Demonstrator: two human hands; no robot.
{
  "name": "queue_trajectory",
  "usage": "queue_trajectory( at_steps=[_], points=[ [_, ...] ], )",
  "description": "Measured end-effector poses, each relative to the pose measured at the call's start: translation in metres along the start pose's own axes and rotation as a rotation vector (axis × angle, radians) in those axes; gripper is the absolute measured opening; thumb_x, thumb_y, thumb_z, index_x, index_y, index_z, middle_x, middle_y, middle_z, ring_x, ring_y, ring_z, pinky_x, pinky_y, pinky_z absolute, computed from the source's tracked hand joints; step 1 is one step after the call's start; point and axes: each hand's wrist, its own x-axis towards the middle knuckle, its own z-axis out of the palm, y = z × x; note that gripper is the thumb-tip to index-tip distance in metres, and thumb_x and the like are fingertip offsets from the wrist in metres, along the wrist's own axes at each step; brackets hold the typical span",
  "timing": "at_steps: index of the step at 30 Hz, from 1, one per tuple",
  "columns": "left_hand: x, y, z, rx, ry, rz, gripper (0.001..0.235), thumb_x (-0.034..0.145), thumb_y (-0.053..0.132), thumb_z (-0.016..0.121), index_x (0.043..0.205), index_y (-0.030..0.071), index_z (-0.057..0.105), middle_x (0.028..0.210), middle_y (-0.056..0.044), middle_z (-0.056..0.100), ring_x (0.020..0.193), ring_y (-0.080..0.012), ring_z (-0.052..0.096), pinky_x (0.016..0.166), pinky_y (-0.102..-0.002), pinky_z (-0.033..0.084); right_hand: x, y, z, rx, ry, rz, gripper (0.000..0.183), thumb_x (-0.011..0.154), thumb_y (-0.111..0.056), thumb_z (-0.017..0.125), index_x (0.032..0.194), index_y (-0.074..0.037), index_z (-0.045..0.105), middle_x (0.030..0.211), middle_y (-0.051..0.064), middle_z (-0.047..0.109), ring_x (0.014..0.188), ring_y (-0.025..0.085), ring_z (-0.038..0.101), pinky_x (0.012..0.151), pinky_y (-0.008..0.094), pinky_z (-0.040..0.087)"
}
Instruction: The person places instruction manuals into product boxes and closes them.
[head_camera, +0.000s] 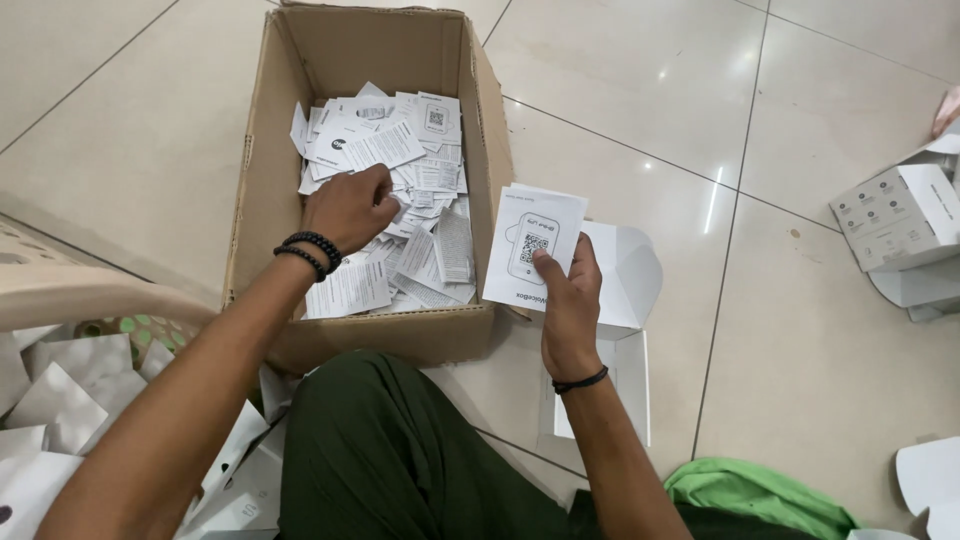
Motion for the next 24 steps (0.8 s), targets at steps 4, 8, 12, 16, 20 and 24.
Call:
queue_trajectory(
  at_steps=[4, 8, 12, 16, 20, 24],
  points=[
    [-0.017, 0.060, -0.010, -0.581, -0.207, 0.234, 0.016, 0.094, 0.022, 0.062, 0.099, 0.007, 0.061, 0.080, -0.006, 0.073, 0.070, -0.0159, 0.072, 0.065, -0.035, 0.058, -0.007, -0.008, -0.014, -0.095, 0.025, -0.046, 0.031, 0.097, -0.003, 0.053, 0.128, 0.000, 0.055, 0.118, 0.009, 0.069, 0.106, 0.013, 0.066, 0.093, 0.029, 0.053],
    [-0.034, 0.137, 0.001, -0.564, -0.336, 0.426, 0.015, 0.094, 0.022, 0.068, 0.100, 0.009, 0.069, 0.080, -0.003, 0.075, 0.070, -0.0119, 0.071, 0.066, -0.030, 0.057, -0.026, -0.025, -0.038, -0.015, -0.093, -0.002, 0.029, 0.102, -0.010, 0.054, 0.129, 0.000, 0.057, 0.114, 0.007, 0.070, 0.102, 0.012, 0.066, 0.089, 0.029, 0.055],
    [-0.050, 0.194, 0.037, -0.335, -0.338, 0.474, 0.020, 0.090, 0.030, 0.070, 0.102, 0.014, 0.073, 0.082, -0.003, 0.079, 0.073, -0.0164, 0.074, 0.070, -0.034, 0.057, -0.041, -0.018, -0.084, -0.116, -0.031, -0.007, 0.037, 0.092, -0.005, 0.069, 0.127, 0.002, 0.059, 0.111, 0.008, 0.070, 0.096, 0.012, 0.067, 0.083, 0.031, 0.057],
    [-0.065, 0.217, 0.058, -0.320, -0.253, 0.536, 0.026, 0.091, 0.036, 0.068, 0.107, 0.015, 0.071, 0.090, -0.001, 0.078, 0.079, -0.0225, 0.071, 0.069, -0.041, 0.054, -0.058, -0.014, -0.131, -0.505, 0.187, 0.030, 0.040, 0.087, -0.009, 0.070, 0.126, 0.001, 0.063, 0.106, 0.013, 0.077, 0.090, 0.018, 0.074, 0.078, 0.034, 0.060],
    [-0.067, 0.208, 0.070, -0.346, -0.284, 0.485, 0.029, 0.090, 0.036, 0.066, 0.108, 0.014, 0.071, 0.090, 0.000, 0.078, 0.079, -0.0209, 0.073, 0.070, -0.041, 0.055, -0.064, 0.017, -0.160, -0.939, 0.069, 0.178, 0.058, 0.082, -0.014, 0.076, 0.134, -0.003, 0.053, 0.111, 0.017, 0.075, 0.098, 0.028, 0.076, 0.085, 0.038, 0.059],
    [-0.067, 0.194, 0.063, -0.375, -0.227, 0.497, 0.028, 0.092, 0.034, 0.068, 0.108, 0.012, 0.072, 0.086, -0.004, 0.077, 0.080, -0.0196, 0.074, 0.073, -0.038, 0.056, -0.059, 0.049, -0.162, -1.012, 0.025, 0.122, 0.078, 0.080, -0.012, 0.077, 0.147, -0.005, 0.038, 0.121, 0.021, 0.069, 0.106, 0.033, 0.071, 0.088, 0.042, 0.057]
  ],
)
